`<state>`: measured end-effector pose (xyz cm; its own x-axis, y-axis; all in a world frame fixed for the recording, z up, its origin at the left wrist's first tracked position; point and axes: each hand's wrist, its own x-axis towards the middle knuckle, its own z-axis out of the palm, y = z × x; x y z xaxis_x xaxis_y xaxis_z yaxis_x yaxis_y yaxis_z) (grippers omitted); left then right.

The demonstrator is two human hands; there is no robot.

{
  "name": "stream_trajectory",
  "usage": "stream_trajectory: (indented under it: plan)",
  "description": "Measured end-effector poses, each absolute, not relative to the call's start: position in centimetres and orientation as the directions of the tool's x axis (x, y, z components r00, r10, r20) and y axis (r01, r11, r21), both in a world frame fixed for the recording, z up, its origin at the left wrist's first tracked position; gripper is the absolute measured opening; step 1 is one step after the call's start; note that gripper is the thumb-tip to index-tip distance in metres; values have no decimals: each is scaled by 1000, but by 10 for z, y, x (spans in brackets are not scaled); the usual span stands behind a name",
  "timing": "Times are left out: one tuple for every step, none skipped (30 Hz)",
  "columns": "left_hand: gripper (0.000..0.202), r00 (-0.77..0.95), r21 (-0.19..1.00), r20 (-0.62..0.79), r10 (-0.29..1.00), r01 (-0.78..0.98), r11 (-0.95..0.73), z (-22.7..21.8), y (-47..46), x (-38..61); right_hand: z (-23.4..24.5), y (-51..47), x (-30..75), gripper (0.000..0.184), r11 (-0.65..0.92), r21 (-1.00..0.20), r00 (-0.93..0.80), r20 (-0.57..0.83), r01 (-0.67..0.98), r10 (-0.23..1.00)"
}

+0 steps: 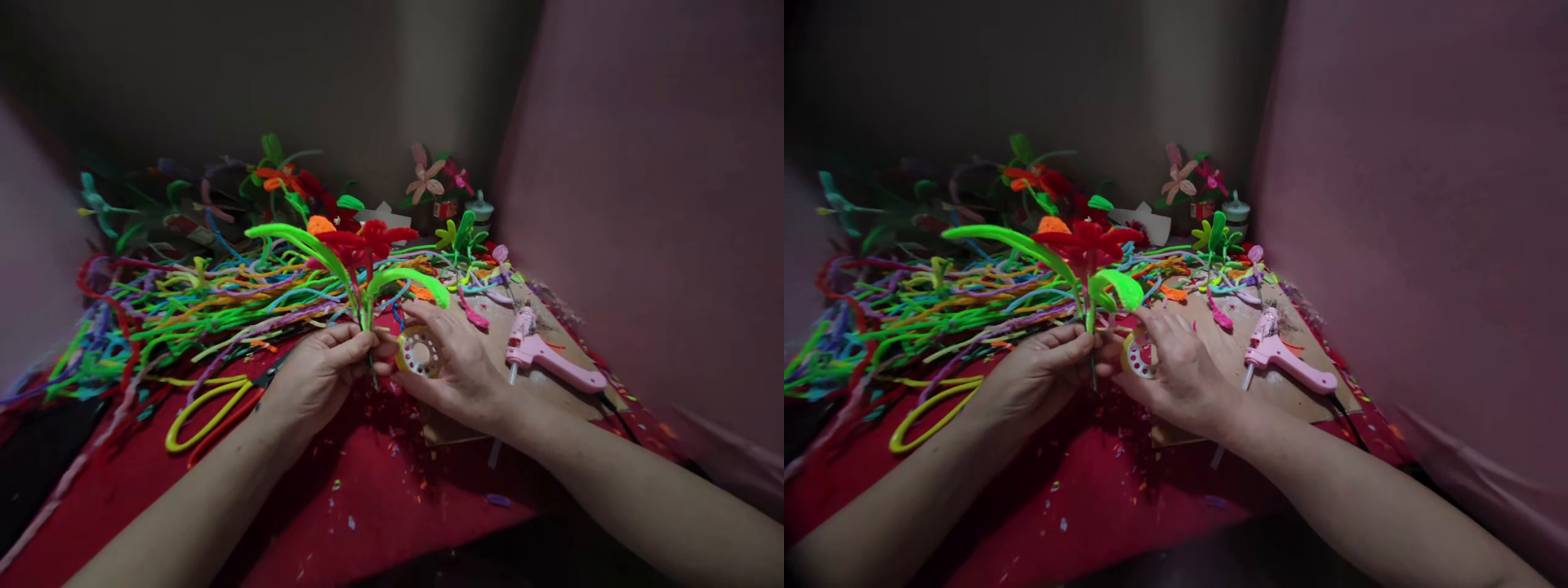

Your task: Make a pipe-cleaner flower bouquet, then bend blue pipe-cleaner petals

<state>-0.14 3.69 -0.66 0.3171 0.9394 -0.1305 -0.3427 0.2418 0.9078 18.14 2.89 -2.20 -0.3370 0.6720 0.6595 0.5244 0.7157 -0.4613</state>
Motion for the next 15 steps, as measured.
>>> stream_trajectory:
  plan:
    - [12,307,909,-127,943,-345,235,-7,37,-1,-22,29,181,54,714,-460,-336,659,527,673]
    - [12,296,911,-125,947,-345,228,-7,36,0,-23,28,181,54,711,-461,-335,656,531,676]
    - [12,287,914,-119,951,-343,218,-6,36,1,-23,28,181,53,706,-462,-332,653,537,680]
    - [12,281,918,-111,953,-339,207,-6,35,2,-23,28,180,52,699,-462,-328,650,546,685]
    - [12,276,921,-101,956,-338,195,-5,34,2,-23,28,180,52,694,-462,-322,649,552,689]
    - [12,276,922,-93,957,-338,187,-4,33,3,-23,28,180,52,692,-462,-318,651,554,689]
    - [13,274,922,-87,958,-341,181,-4,33,4,-23,28,179,52,693,-463,-315,654,553,688]
    - [13,273,921,-87,958,-344,181,-3,32,4,-23,28,179,53,696,-465,-309,660,548,685]
    - [14,270,918,-92,959,-349,186,-2,31,5,-24,29,179,54,698,-468,-306,664,542,682]
    - [14,265,915,-97,959,-356,191,-1,31,5,-24,29,179,54,700,-474,-304,665,535,683]
    - [14,266,912,-101,959,-360,196,0,30,5,-24,29,179,54,700,-478,-299,667,530,682]
    - [15,271,910,-104,957,-362,201,1,30,5,-24,30,180,54,699,-483,-294,669,526,683]
    - [15,275,909,-105,956,-364,205,2,30,4,-23,30,180,54,697,-498,-285,668,515,688]
    - [15,279,907,-104,955,-366,206,3,30,3,-22,30,181,54,692,-523,-274,662,498,698]
    - [14,277,908,-100,956,-368,202,3,31,3,-21,30,182,53,679,-557,-261,648,478,716]
